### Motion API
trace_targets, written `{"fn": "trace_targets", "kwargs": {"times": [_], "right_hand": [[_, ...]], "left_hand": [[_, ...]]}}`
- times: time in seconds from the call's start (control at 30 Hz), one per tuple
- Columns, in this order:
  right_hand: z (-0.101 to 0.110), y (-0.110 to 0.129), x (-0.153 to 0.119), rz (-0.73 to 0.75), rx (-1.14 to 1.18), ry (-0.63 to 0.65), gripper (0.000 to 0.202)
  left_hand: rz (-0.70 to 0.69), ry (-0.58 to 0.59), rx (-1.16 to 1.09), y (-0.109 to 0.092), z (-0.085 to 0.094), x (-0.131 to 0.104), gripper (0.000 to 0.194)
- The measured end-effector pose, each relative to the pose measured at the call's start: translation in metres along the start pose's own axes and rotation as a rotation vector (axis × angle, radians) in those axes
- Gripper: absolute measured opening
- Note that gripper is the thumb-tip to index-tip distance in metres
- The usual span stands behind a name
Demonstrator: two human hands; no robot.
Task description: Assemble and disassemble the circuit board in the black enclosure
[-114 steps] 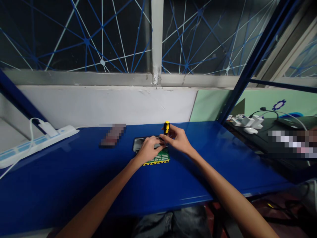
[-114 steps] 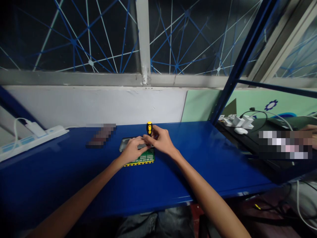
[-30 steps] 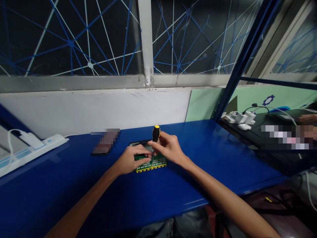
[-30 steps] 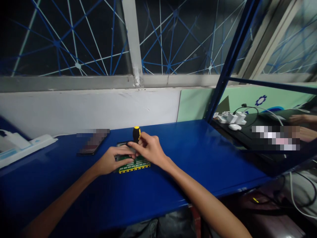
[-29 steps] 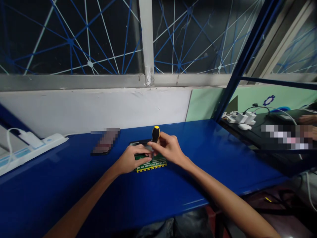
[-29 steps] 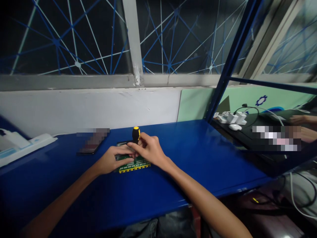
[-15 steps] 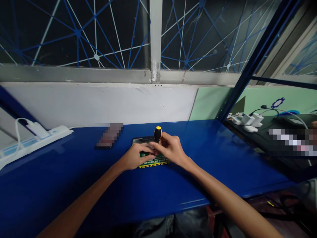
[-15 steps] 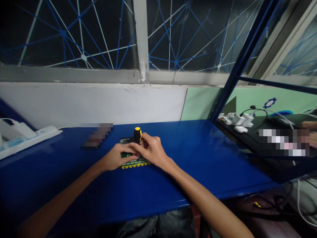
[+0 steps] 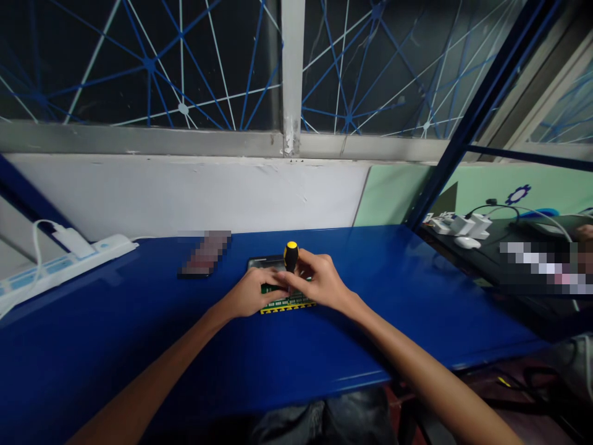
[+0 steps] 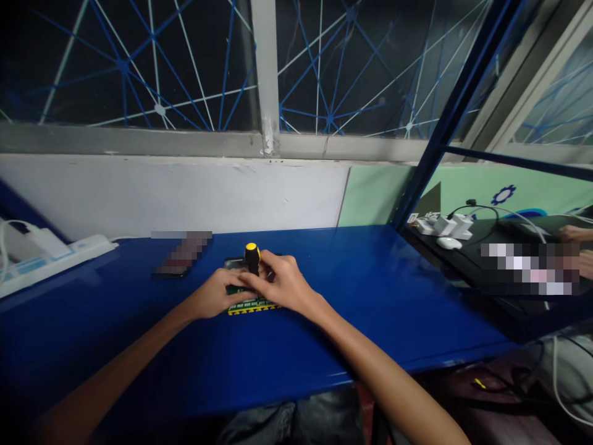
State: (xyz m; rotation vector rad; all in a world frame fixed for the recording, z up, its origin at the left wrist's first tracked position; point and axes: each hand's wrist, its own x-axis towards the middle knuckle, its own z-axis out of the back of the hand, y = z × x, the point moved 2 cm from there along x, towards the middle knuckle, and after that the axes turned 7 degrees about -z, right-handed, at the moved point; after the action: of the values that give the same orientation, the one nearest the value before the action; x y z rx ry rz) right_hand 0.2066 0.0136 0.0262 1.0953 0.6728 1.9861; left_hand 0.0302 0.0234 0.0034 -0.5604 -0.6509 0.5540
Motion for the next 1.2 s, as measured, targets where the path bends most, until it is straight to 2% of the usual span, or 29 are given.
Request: {"fn": "trace_targets", "kwargs": {"times": [0.27,0.53,0.77,0.9,1.03,1.2], "right_hand": [[0.002,0.004,0.001,-0.006,0.012,0.047,0.024],[0.007,0.018,0.018,0.014,-0.051,-0.092,0.037],[0.003,0.009,0.009,0.039,-0.001,-0.089,0.031],[0.004,0.005,0.007,0.023,0.052,-0.044,0.028],[0.003,0.003,0.006,0.014,0.115,-0.014,0.034],[-0.001,0.002,0.004,-0.007,0.058,-0.019,0.030]], "left_hand": [[-0.007,-0.009,0.017,0.002,-0.002,-0.001,0.010],[-0.010,0.007,0.078,0.000,-0.001,0.000,0.013],[-0.038,-0.050,0.120,0.000,-0.002,-0.001,0.010],[-0.058,-0.040,0.154,-0.002,0.000,0.000,0.011],[-0.056,-0.033,0.145,-0.003,0.001,0.001,0.012],[-0.035,-0.063,0.164,0.003,-0.002,-0.002,0.008]]}}
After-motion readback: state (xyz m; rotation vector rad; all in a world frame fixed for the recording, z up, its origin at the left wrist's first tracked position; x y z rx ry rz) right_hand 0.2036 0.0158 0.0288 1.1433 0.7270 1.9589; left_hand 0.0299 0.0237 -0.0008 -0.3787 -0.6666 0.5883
